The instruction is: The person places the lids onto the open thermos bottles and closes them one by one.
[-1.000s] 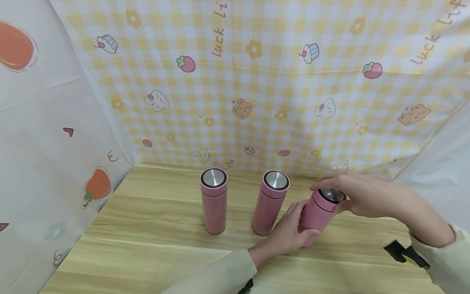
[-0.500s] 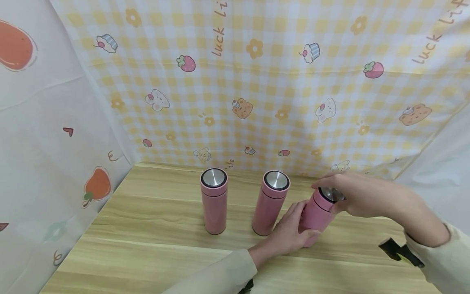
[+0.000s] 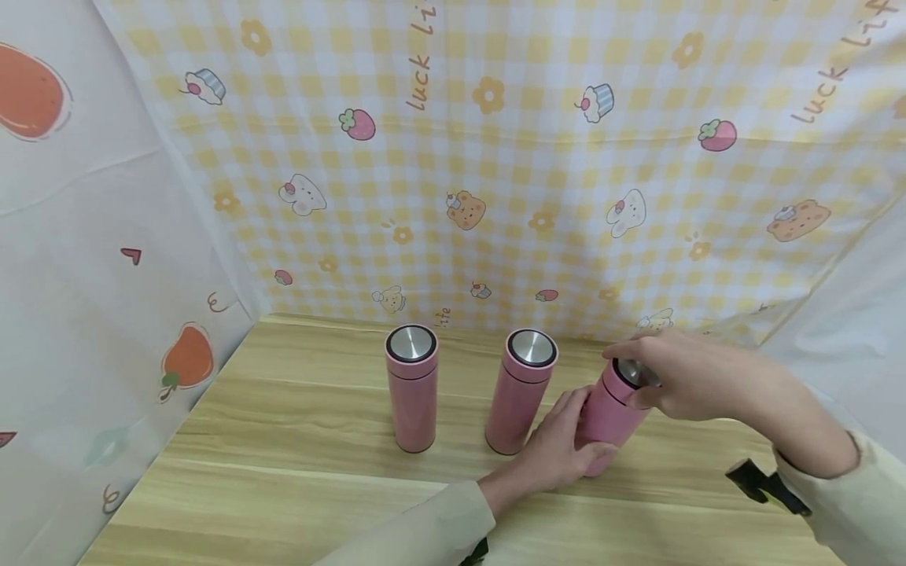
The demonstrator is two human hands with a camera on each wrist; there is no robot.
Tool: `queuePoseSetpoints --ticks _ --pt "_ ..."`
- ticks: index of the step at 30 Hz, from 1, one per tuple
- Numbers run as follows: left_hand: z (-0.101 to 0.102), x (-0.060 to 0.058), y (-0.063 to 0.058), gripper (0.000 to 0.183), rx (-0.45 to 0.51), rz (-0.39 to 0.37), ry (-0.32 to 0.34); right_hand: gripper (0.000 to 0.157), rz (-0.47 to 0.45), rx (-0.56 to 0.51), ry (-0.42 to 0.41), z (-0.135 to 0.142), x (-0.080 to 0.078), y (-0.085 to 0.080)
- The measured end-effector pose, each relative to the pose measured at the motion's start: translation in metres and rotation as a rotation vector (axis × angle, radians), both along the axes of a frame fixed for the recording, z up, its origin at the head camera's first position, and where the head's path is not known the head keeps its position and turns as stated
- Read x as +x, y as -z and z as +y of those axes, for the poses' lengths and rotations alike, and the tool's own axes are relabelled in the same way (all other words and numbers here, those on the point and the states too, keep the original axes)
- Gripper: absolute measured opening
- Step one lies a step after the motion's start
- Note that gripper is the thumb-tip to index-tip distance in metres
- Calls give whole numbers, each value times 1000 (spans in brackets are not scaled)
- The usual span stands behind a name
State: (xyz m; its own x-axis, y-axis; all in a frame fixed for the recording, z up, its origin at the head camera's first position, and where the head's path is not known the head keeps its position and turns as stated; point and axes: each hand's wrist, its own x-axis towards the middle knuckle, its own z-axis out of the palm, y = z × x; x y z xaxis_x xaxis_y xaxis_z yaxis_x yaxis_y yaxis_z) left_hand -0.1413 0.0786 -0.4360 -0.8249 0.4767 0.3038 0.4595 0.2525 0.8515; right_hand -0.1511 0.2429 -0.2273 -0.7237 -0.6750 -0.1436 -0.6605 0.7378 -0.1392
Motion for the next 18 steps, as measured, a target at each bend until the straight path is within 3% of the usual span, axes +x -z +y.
queuePoseSetpoints --ticks 12,15,18 --pt "-1 0 0 71 -3 -4 -3 53 37 -16 21 -2 1 5" --pt "-1 0 0 71 -7 9 -9 48 32 -17 39 -3 0 6" --pt "-1 0 0 70 -13 14 -13 29 45 -17 50 -4 1 7"
